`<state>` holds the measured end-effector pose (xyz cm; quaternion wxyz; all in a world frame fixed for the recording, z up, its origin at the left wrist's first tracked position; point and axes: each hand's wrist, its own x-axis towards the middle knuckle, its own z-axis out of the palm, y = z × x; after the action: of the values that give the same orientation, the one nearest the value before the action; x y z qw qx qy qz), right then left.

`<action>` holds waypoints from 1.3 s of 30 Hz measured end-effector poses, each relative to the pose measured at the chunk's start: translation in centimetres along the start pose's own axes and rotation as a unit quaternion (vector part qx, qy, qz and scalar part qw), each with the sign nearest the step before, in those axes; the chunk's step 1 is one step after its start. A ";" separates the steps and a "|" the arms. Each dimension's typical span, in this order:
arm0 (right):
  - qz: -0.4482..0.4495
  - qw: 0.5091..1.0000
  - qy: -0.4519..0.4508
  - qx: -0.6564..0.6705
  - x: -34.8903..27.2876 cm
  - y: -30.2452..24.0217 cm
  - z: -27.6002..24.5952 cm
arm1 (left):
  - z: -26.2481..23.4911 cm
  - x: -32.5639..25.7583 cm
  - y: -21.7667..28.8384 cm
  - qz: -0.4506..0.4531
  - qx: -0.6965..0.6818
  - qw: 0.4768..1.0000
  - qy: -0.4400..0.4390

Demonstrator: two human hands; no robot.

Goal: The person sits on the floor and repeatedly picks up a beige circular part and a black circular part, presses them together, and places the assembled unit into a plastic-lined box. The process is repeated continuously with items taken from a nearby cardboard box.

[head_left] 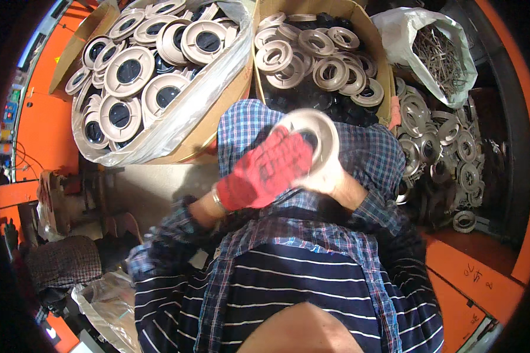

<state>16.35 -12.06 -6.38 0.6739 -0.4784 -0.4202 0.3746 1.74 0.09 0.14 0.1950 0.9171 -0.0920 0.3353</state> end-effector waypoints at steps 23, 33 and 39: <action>0.268 0.810 -0.007 -0.522 8.5 2.8 -20.4 | 17.3 4.8 -25.5 -0.452 0.270 0.834 -0.164; 0.124 0.963 0.184 -0.156 2.8 -5.2 -10.0 | 9.1 4.9 -13.7 -0.468 -0.548 0.692 0.048; -0.129 0.886 0.036 -0.444 4.4 -6.7 -4.9 | 3.6 4.2 -5.8 -0.356 -0.422 0.832 0.055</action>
<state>23.22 -11.43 0.04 0.4483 -0.6823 -0.5760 0.0407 8.73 3.72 -1.34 0.6738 0.6950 0.1192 0.2208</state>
